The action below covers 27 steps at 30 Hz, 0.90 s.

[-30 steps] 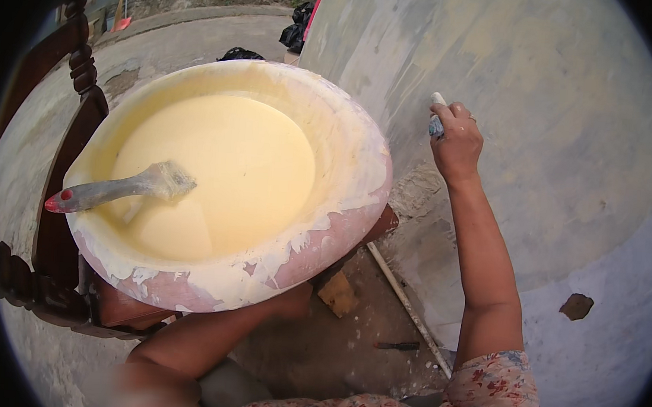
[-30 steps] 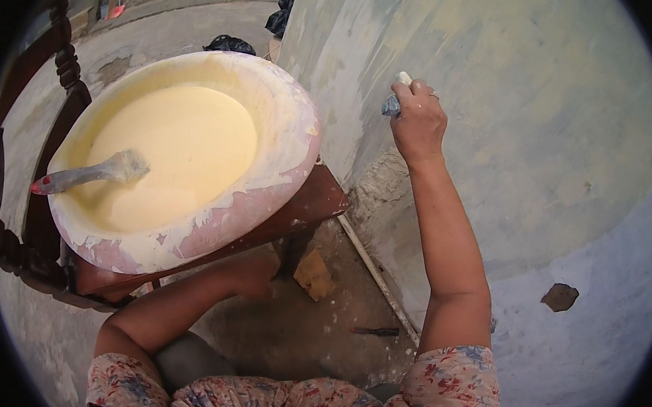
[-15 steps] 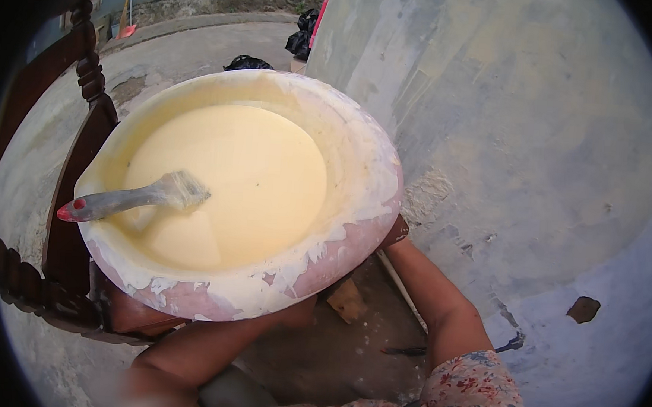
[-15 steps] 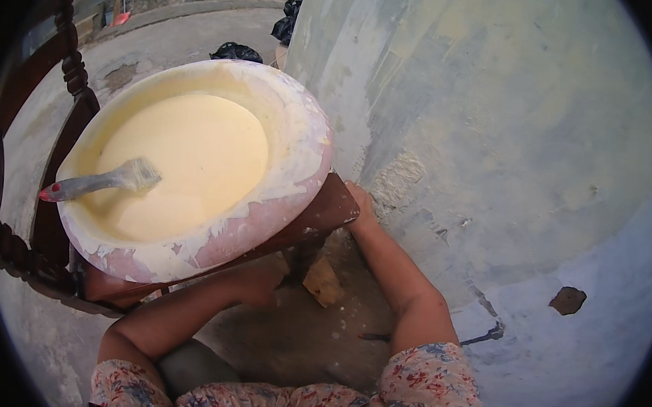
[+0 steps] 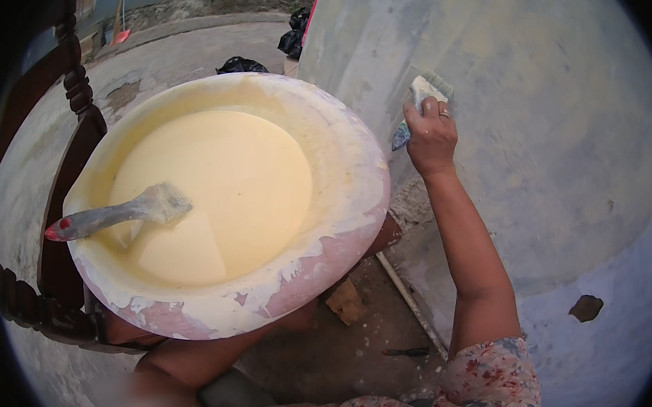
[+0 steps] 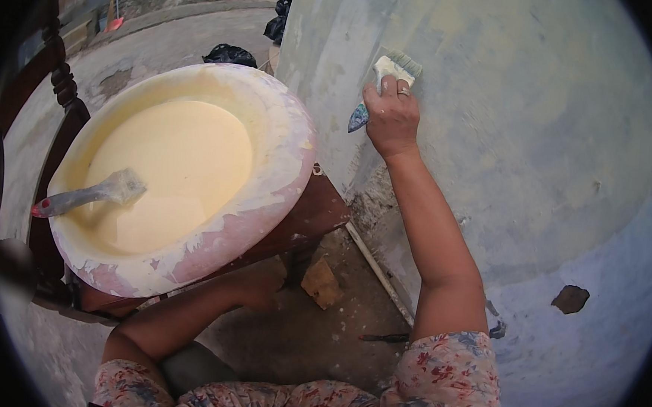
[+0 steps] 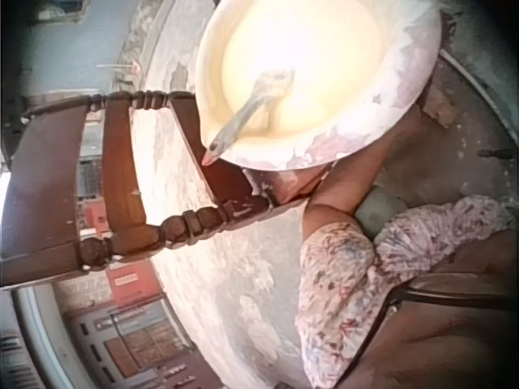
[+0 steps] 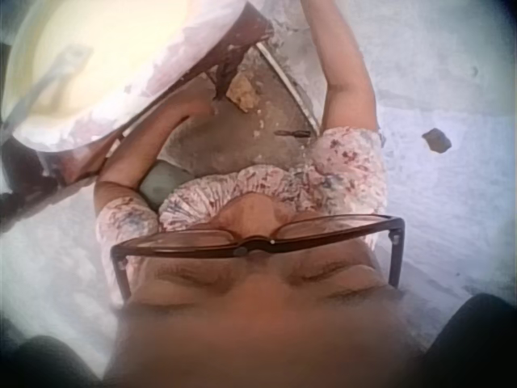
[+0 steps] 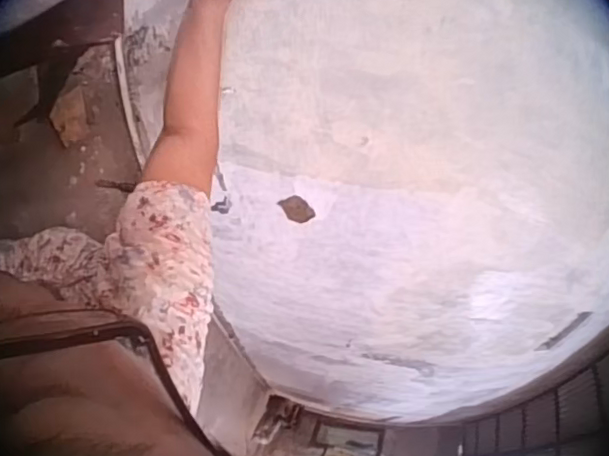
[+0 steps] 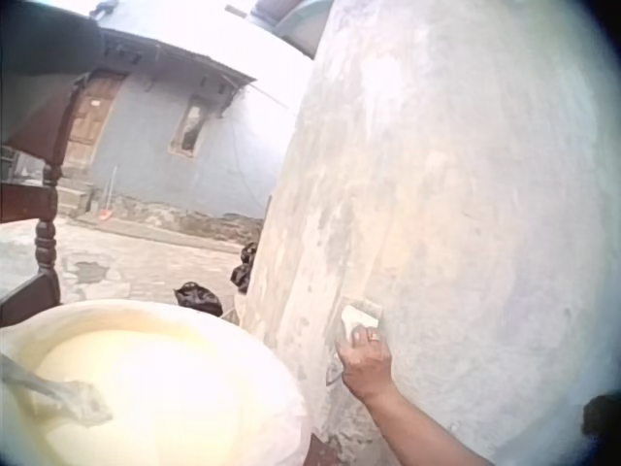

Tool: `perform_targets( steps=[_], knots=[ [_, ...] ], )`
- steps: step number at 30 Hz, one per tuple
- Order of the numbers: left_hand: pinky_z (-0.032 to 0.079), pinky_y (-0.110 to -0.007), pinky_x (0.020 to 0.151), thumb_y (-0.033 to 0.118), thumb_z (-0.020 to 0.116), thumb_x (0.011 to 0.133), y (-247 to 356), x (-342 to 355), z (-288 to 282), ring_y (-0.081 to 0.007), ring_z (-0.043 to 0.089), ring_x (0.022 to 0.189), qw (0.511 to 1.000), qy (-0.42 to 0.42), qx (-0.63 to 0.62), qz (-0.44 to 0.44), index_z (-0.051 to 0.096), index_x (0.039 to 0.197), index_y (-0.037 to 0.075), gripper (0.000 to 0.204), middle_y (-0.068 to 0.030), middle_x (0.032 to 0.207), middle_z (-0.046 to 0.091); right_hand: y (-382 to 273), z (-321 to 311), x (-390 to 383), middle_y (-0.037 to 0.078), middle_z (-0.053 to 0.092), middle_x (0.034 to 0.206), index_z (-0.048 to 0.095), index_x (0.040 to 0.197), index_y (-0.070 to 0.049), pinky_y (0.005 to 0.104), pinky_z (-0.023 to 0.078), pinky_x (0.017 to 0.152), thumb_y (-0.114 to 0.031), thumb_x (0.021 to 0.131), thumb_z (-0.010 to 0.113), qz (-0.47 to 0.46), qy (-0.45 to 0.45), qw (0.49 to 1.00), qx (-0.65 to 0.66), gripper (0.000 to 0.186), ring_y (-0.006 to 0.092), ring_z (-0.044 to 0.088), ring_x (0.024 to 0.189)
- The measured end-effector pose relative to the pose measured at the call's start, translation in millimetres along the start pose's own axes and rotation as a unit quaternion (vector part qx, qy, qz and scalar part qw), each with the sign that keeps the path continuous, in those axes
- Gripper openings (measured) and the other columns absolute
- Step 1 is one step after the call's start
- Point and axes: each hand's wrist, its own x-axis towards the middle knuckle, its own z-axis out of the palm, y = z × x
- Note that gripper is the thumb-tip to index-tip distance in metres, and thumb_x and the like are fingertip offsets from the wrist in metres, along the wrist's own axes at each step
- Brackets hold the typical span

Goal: The person applies a yellowish liquid plaster to a wall using a brush and a bucket. They then use a trowel to smooth the surface and fill in a damaged patch. The person moves along the wall to continue the plastering process.

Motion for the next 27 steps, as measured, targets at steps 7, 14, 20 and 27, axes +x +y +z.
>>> perform_targets(
  steps=[7,14,20,27],
  knots=[
    [0.045,-0.046,0.099,0.040,0.065,0.086,4,-4,-4,-0.0390,0.058,0.118,1.000,-0.005,0.002,-0.001,0.057,0.125,-0.005,0.060,-0.0270,0.123,0.060,-58,77,-158,0.010,0.057,0.089,0.063,0.078,-0.008,0.0391,0.048,0.071,-0.016,0.076,0.060,-0.030,-0.180,0.974,0.135,0.009,0.0277,0.059,0.089],
    [0.046,-0.046,0.099,0.041,0.065,0.085,14,-13,-6,-0.0381,0.059,0.117,0.999,0.010,0.043,-0.010,0.057,0.127,-0.003,0.061,-0.0257,0.124,0.061,-69,80,-209,0.019,0.061,0.088,0.064,0.088,-0.006,0.0471,0.051,0.072,-0.017,0.079,0.061,0.133,-0.300,0.919,0.219,0.014,0.0375,0.064,0.083],
    [0.046,-0.046,0.098,0.040,0.066,0.084,15,-5,-4,-0.0383,0.060,0.116,0.999,-0.009,0.045,-0.028,0.058,0.126,-0.003,0.060,-0.0251,0.122,0.062,-43,11,-117,0.019,0.059,0.089,0.066,0.093,-0.008,0.0485,0.052,0.071,-0.013,0.074,0.066,0.180,-0.154,0.963,0.127,0.020,0.0380,0.064,0.080],
    [0.049,-0.047,0.095,0.040,0.066,0.085,10,10,3,-0.0367,0.064,0.109,0.998,0.010,0.055,-0.002,0.064,0.117,-0.002,0.053,-0.0232,0.114,0.066,-73,43,-180,0.017,0.059,0.091,0.067,0.096,-0.009,0.0473,0.053,0.072,-0.008,0.079,0.057,0.151,-0.294,0.922,0.204,0.020,0.0356,0.064,0.085]
  ],
)
